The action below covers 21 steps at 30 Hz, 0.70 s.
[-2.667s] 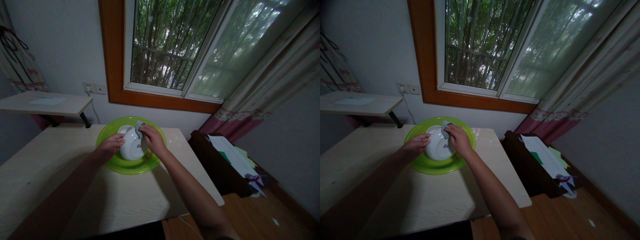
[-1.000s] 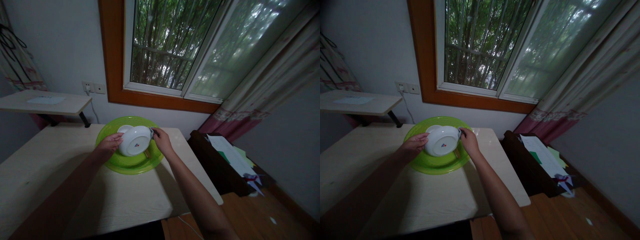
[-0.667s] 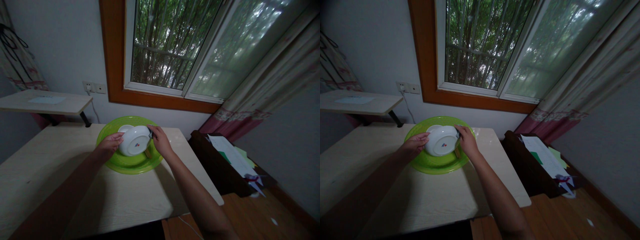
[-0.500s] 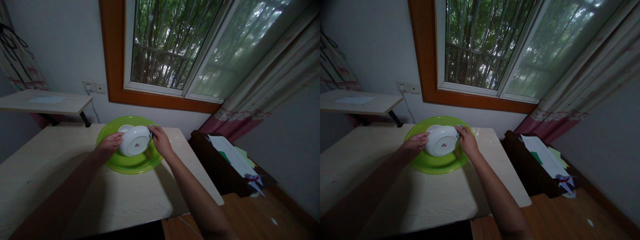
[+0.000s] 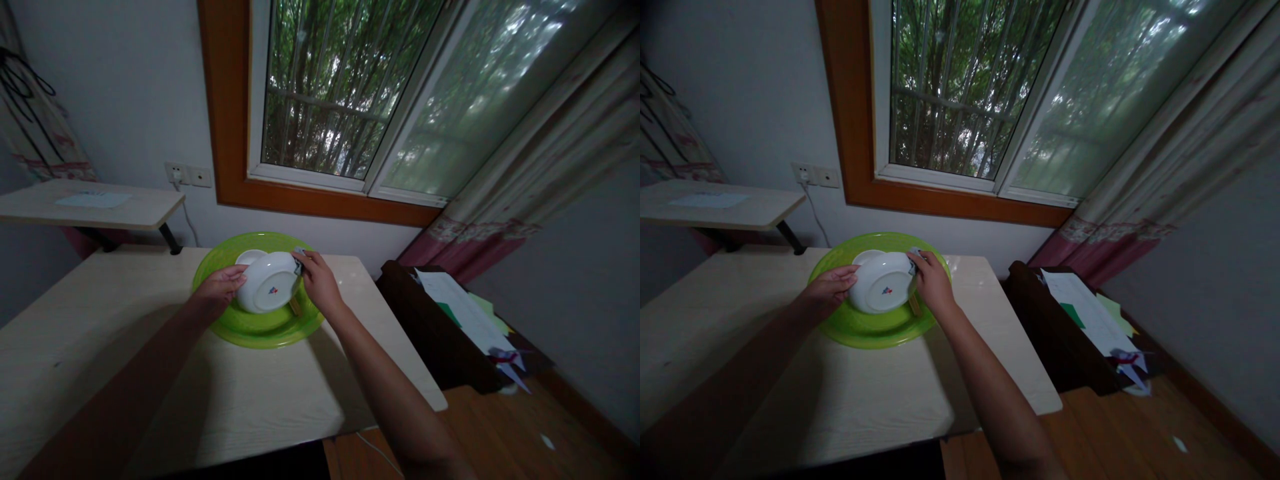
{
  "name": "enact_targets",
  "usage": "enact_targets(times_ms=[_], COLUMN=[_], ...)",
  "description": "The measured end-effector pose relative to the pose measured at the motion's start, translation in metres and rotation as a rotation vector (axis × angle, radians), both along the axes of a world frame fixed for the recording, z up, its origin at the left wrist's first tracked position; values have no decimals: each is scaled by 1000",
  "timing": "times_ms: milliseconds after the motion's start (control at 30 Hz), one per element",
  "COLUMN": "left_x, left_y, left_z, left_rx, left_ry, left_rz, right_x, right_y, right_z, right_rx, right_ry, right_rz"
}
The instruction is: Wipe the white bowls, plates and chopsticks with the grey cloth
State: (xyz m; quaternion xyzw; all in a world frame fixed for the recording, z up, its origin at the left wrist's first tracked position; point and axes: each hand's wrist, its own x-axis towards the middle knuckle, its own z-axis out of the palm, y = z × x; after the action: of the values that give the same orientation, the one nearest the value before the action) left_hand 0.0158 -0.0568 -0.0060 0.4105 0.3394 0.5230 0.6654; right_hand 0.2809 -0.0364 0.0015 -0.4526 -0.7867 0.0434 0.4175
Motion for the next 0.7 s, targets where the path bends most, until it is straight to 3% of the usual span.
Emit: enact_targets(times_ms=[200,333,567,700], left_x=[0,0,2,2], left_y=[2,4,3,2], left_z=[-1,-4,0,3], left_rx=[-7,-3,-10,1], left_ry=[35,53,26,37], left_rz=[14,8,-11,-22], right_x=[1,-7,-27,-21], right_y=[3,-3,-17,-12], right_z=[-8,-2,5,-3], right_rx=[-33,2,100,49], right_ry=[-16,-65,-155,-107], right_rz=[-48,-50,144,61])
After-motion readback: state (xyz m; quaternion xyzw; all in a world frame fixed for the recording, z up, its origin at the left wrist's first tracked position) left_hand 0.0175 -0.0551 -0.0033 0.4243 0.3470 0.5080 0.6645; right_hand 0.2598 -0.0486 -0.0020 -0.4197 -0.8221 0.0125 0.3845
